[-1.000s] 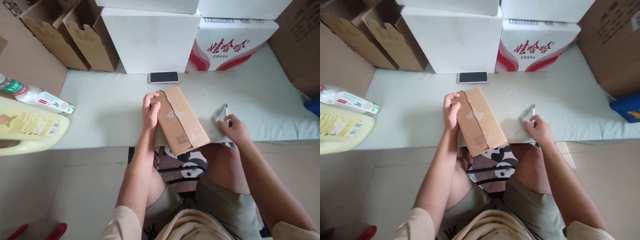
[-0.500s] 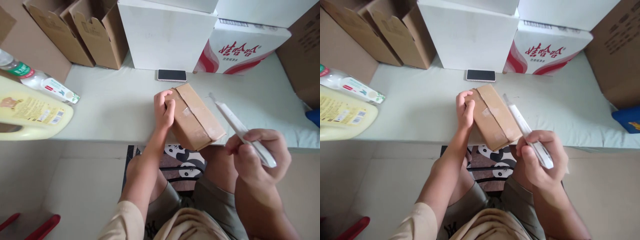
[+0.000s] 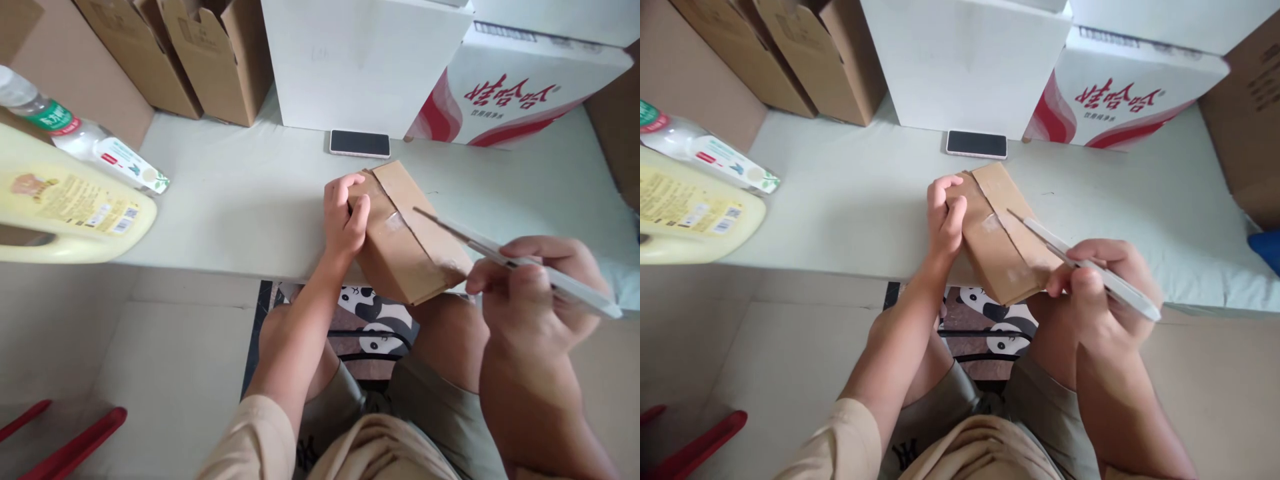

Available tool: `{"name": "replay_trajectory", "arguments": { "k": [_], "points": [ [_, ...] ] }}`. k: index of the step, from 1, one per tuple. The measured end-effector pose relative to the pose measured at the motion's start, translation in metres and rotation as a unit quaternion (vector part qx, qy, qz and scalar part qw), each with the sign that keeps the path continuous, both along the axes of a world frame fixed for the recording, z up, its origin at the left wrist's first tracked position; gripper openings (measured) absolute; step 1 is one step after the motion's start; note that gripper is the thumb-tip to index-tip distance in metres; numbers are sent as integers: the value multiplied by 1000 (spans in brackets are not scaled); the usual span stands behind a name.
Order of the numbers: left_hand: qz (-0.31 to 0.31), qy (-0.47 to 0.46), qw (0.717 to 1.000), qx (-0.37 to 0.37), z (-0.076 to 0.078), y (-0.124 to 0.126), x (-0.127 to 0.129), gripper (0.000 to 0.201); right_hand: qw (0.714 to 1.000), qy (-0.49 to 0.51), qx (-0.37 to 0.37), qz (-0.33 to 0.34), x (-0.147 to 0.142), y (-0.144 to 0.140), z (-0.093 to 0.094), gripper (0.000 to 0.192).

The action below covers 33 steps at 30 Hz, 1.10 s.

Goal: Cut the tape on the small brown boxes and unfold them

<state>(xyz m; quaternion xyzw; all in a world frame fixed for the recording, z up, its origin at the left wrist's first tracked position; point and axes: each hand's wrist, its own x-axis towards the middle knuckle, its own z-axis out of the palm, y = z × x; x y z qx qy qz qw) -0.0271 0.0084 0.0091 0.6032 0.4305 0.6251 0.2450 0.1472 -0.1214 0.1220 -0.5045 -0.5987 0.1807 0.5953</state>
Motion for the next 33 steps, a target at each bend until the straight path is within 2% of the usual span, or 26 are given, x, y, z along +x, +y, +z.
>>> {"name": "replay_trajectory", "arguments": {
  "k": [3,7,10,15,20,23,27,33],
  "points": [
    [-9,-11,1000,0,1,0,0,34,999,4,-44,-1,10,-10,-9,17],
    [-24,-12,1000,10,0,2,0,35,993,-88,-62,-39,15,-16,-13,21],
    [-20,-18,1000,5,-1,3,0,37,988,-131,-52,-63,12,-14,-9,23],
    [-28,-29,999,0,1,0,0,40,978,-201,-47,-27,-1,8,4,25],
    [-32,-16,999,-6,3,-2,-3,43,968,-247,-45,2,-14,30,-2,24],
    [-33,7,999,-2,2,-1,-2,43,961,-273,-33,-21,-16,31,-8,24],
    [-28,21,999,-6,3,0,0,32,956,-291,-27,-30,-18,28,-10,23],
    [-30,10,999,-7,6,-2,0,25,961,-275,6,-25,-12,22,-10,18]
  ]
}}
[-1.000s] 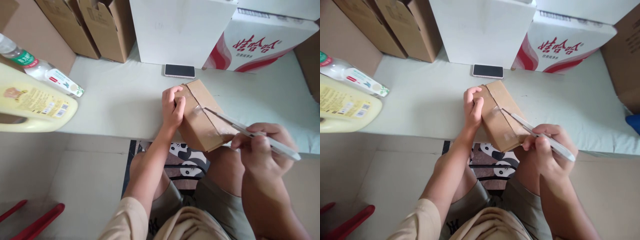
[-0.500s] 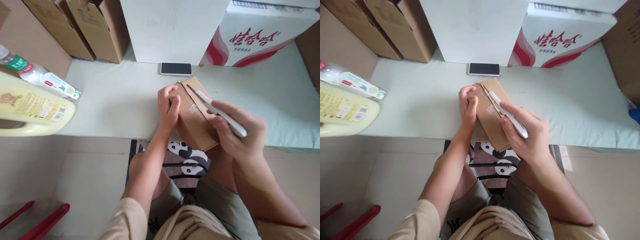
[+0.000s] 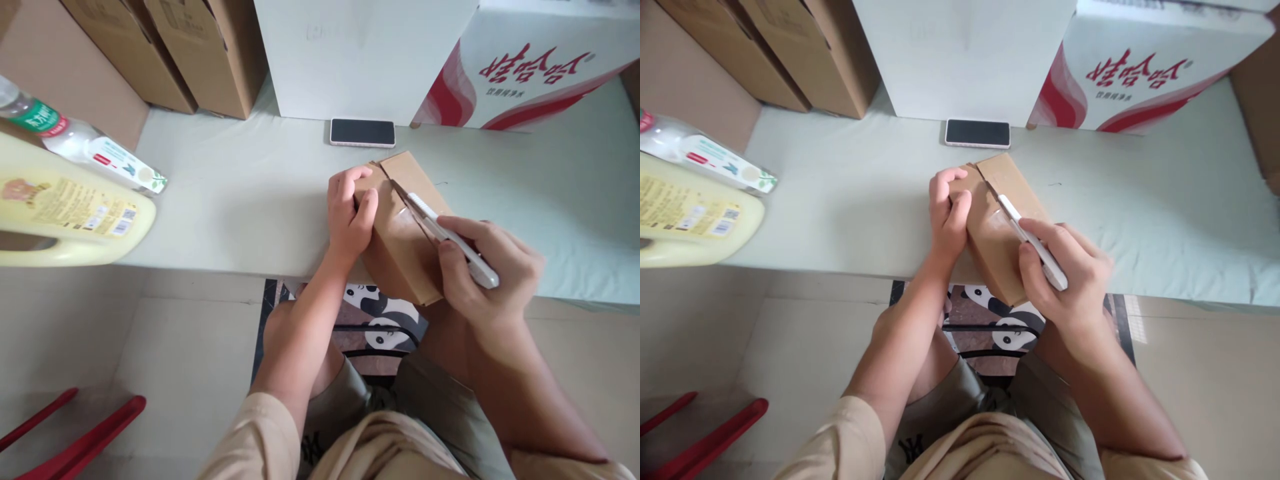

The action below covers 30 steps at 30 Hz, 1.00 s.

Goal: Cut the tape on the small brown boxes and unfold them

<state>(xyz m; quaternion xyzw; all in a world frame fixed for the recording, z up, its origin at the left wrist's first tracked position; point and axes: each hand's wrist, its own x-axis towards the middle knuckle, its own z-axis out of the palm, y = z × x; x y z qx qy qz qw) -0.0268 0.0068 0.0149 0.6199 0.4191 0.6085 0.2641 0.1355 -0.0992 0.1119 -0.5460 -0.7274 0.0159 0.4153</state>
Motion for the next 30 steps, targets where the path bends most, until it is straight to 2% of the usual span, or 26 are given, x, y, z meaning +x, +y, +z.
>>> {"name": "replay_trajectory", "arguments": {
  "k": [4,9,16,20,27,30],
  "points": [
    [-3,-8,1000,5,-1,-1,-2,29,1000,-2,-10,22,8,-10,4,22],
    [-14,-22,1000,10,-3,0,-3,35,1000,4,-22,17,16,-25,11,30],
    [-14,-24,1000,3,-5,3,-1,36,1000,-15,-10,21,29,-41,8,40],
    [-16,-26,1000,2,-6,4,-2,35,1000,-14,-18,18,29,-42,6,38],
    [-21,-27,999,-9,-7,4,-3,36,999,-33,-30,30,20,-35,8,22],
    [-20,-28,999,-5,-7,4,-3,35,999,-37,-17,24,23,-37,7,28]
  ]
}}
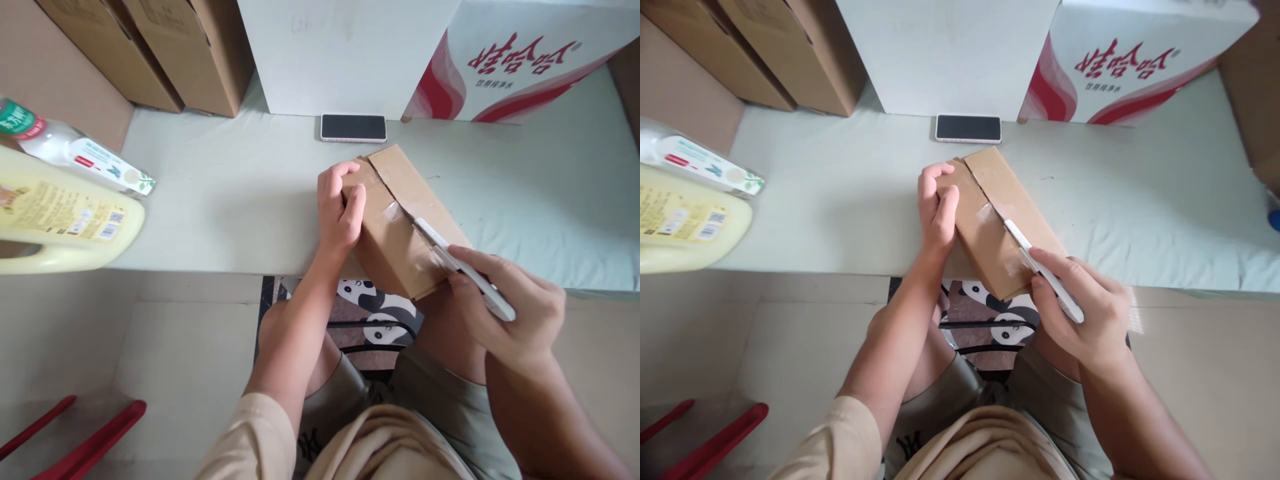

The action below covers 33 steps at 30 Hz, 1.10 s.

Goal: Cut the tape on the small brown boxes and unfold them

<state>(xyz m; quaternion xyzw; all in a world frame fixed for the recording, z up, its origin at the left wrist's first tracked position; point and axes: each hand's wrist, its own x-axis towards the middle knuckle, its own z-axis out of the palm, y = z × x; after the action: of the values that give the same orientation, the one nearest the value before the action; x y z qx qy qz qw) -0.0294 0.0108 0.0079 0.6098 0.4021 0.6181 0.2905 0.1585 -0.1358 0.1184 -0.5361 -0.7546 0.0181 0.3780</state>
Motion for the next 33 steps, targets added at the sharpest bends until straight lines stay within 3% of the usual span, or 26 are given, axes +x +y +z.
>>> {"name": "replay_trajectory", "arguments": {
  "k": [9,13,16,23,33],
  "points": [
    [-10,-2,1000,-1,-5,3,1,34,999,1,53,10,21,-21,-4,66],
    [-6,11,1000,17,-8,5,0,34,996,-29,78,37,38,-33,-7,72],
    [4,20,1000,20,-7,5,0,32,993,-73,58,66,46,-41,-4,79],
    [0,15,1000,-1,-4,4,2,29,993,-89,59,46,49,-55,-3,80],
    [-15,-27,999,-38,-4,3,3,31,990,-100,57,80,56,-65,-7,82]
  ]
}}
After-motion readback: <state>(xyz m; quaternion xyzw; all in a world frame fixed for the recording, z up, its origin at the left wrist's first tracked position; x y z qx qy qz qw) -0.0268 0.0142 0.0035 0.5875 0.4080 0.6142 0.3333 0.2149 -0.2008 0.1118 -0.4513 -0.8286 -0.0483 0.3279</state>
